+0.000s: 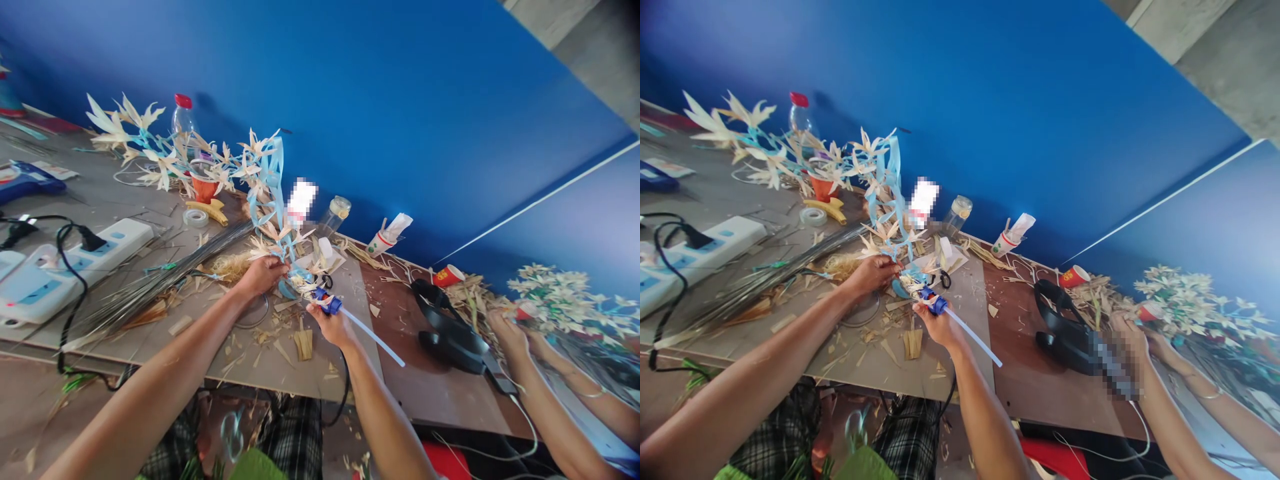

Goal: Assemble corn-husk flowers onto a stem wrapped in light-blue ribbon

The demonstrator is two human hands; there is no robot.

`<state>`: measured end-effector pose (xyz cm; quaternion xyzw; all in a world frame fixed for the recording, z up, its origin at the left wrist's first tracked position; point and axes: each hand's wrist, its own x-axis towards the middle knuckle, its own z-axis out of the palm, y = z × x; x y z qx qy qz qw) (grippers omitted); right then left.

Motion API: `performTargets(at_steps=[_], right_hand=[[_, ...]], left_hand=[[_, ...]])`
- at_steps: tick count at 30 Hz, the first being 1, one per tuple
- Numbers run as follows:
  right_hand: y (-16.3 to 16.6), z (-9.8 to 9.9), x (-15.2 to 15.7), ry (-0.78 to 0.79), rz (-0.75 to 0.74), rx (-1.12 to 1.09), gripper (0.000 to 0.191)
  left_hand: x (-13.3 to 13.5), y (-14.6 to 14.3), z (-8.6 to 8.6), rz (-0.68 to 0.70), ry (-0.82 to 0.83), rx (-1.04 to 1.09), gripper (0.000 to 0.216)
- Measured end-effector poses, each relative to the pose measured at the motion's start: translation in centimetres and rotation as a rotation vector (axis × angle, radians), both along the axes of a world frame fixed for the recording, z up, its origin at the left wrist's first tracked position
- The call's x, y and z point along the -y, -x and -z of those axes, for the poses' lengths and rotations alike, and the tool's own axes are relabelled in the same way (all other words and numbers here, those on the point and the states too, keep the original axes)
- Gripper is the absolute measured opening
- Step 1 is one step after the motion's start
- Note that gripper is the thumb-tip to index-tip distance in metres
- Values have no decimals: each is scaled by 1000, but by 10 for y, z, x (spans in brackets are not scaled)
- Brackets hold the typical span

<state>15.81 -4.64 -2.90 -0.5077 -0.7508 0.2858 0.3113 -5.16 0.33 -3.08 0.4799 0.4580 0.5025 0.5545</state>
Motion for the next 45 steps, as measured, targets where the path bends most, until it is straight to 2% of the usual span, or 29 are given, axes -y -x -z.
performTargets(at_steps=[7, 12, 17, 22, 25, 29, 34, 36, 38, 41, 43, 45], right_hand=[[0, -3, -1, -3, -61, 16, 48], [1, -6, -1, 8, -37, -1, 43], [-7, -1, -4, 16, -2, -86, 48], [-15, 4, -5, -5, 175, -289, 56], [-22, 5, -12, -83, 326, -281, 56], [-37, 7, -29, -181, 520, -103, 47], [-59, 8, -37, -66, 645, 255, 42], [-69, 2, -35, -12, 641, 334, 43], [-75, -9, -33, -4, 627, 308, 40], [-65, -30, -32, -131, 554, 41, 35], [-43, -41, -33, -88, 413, -137, 38], [-13, -45, -36, -44, 183, -170, 33]], left_hand=[[1, 1, -1, 2, -7, 11, 32], [2, 1, -2, -6, 4, 27, 31], [4, 3, -1, -28, 17, 68, 29], [7, 5, -7, -13, 52, 168, 28], [7, 5, -9, -13, 71, 210, 27], [6, 6, -8, -24, 109, 250, 27], [6, 5, -12, -30, 53, 323, 28], [6, 5, -14, -18, 41, 360, 28], [7, 5, -14, -10, 48, 388, 28], [6, 6, -11, 2, 60, 417, 28], [4, 7, -8, 8, 58, 431, 29], [2, 7, -5, 8, 52, 443, 29]])
